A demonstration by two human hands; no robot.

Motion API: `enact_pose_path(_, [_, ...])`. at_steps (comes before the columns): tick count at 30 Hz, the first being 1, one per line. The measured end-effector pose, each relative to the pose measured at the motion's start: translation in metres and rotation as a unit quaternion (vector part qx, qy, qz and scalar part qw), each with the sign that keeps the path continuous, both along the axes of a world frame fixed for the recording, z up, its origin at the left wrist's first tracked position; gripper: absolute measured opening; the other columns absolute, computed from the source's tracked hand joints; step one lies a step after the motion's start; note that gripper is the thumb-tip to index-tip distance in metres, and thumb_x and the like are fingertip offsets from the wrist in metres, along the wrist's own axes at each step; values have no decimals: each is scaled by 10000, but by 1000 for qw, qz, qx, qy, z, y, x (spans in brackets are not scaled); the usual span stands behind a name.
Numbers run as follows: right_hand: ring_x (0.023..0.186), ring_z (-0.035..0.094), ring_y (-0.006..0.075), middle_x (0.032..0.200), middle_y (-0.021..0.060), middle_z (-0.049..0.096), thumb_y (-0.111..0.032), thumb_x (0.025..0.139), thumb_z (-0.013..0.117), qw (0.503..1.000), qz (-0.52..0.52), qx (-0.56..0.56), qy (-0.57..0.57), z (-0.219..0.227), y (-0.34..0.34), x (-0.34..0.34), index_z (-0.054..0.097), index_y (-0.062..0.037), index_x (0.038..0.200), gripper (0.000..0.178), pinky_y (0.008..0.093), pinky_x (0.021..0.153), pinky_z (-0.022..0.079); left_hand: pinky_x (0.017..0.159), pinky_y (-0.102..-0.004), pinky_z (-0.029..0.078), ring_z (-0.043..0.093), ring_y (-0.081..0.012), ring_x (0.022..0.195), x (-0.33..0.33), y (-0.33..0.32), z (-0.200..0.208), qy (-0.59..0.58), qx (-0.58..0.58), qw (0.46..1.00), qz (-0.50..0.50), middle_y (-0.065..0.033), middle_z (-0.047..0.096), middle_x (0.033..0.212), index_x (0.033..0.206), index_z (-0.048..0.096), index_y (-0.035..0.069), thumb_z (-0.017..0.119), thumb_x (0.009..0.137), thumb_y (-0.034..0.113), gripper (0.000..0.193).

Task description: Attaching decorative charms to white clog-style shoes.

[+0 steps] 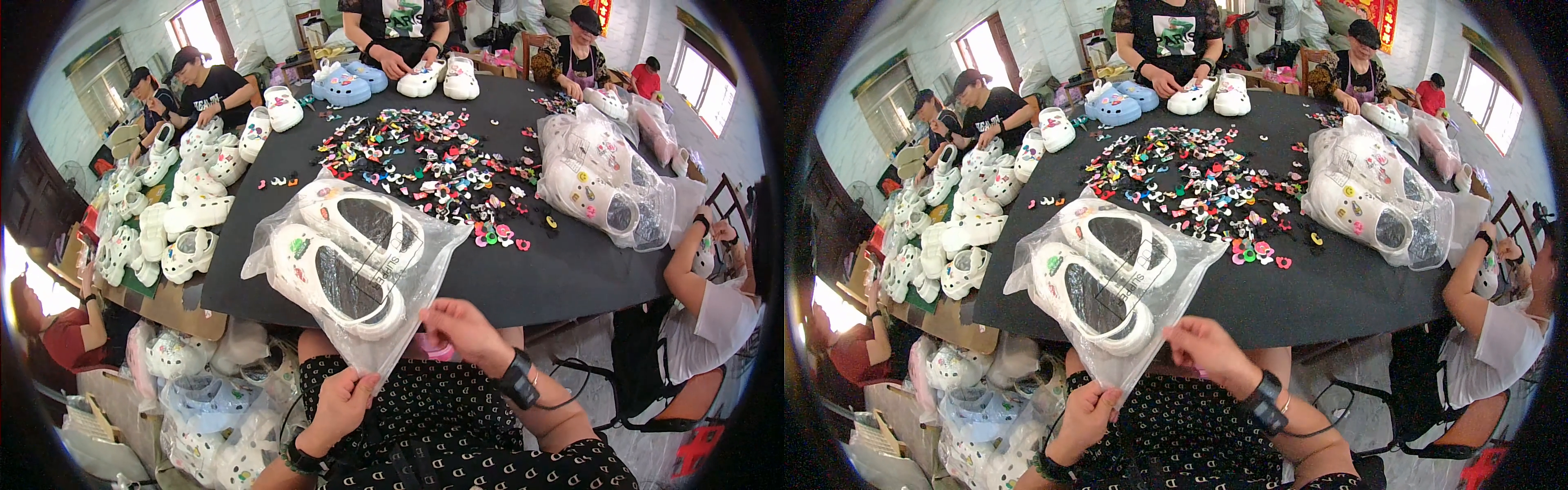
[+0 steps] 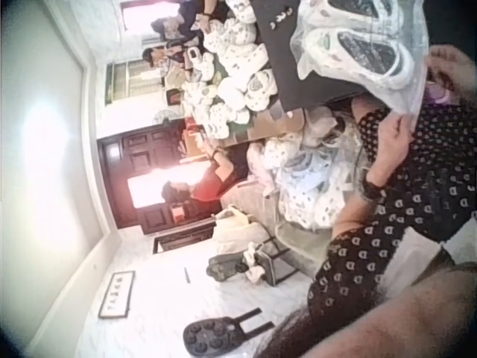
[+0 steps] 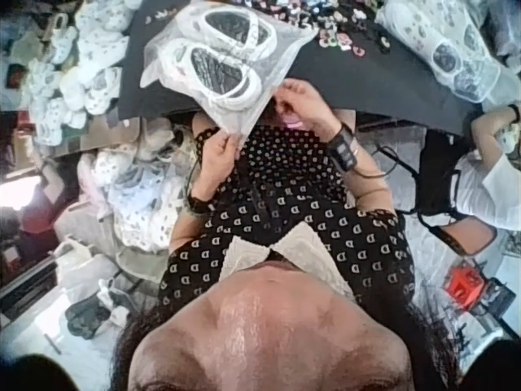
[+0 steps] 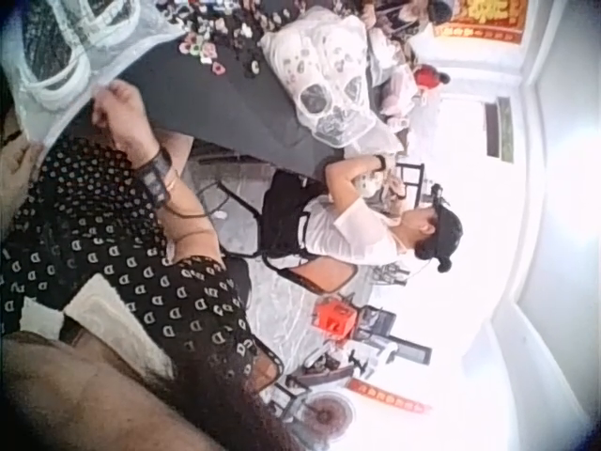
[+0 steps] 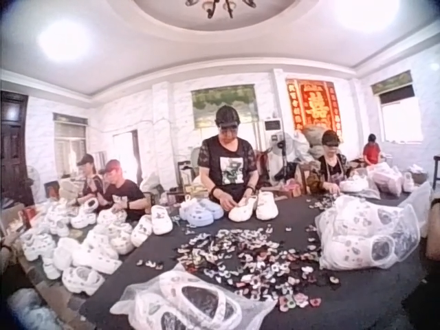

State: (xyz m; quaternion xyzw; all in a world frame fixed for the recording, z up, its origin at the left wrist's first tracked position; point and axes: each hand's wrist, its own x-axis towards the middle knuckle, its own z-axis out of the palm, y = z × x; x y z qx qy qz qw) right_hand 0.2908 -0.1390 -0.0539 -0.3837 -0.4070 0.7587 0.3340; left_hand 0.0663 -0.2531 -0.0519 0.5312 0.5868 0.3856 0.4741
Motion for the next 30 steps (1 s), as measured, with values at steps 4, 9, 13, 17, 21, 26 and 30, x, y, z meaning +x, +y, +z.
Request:
enact_pose_path(4, [533,534,84,644,-15,567,-229,937,641,995,-99,32,14,-14,47,30,590,-91,775,220,223,473,397,499,-244,405,518,-72,532,-4,-2,10,22,-33,999,-15,-3,572,606,860,644,-6,601,965,189,226])
enact_pose_path(9, [533,533,85,641,-13,552,-231,943,624,970,-211,83,-86,-9,100,62,587,-83,789,217,217,462,395,513,-236,406,519,-61,557,-5,-5,17,32,-61,997,-19,2,579,622,859,634,-9,592,969,176,220])
enact_pose_path(13, [542,544,92,640,-7,555,-267,965,586,968,-213,94,-94,-10,106,71,577,-78,802,250,229,479,405,513,-267,413,526,-100,541,-9,0,19,88,-31,996,-4,-26,578,613,867,627,-12,638,939,203,227])
enact_pose_path(17, [544,547,98,704,3,581,-310,985,555,968,-212,86,-105,-7,78,59,575,-60,886,269,229,483,418,556,-292,441,561,-171,601,-6,11,25,176,191,956,132,-90,604,761,1012,582,3,704,881,195,263])
enact_pose_path(21, [582,599,101,775,31,643,-353,975,573,980,-26,79,-180,3,44,43,611,-21,982,335,219,491,436,820,-381,456,556,-299,928,-3,29,47,334,359,866,99,-155,575,1040,1098,524,-1,729,823,143,372])
enact_pose_path(26, [611,613,84,770,20,655,-359,974,589,976,50,107,-182,2,26,23,641,-22,989,341,206,528,453,917,-465,365,502,-352,1028,25,48,56,409,376,831,10,-150,559,1100,1080,614,22,795,727,379,533])
enact_pose_path(30, [632,617,81,791,6,657,-327,983,585,984,71,92,-132,-1,19,14,642,-26,1006,307,210,553,469,897,-460,349,503,-345,1021,36,54,54,429,373,823,-22,-131,557,1094,1069,631,27,783,740,325,470])
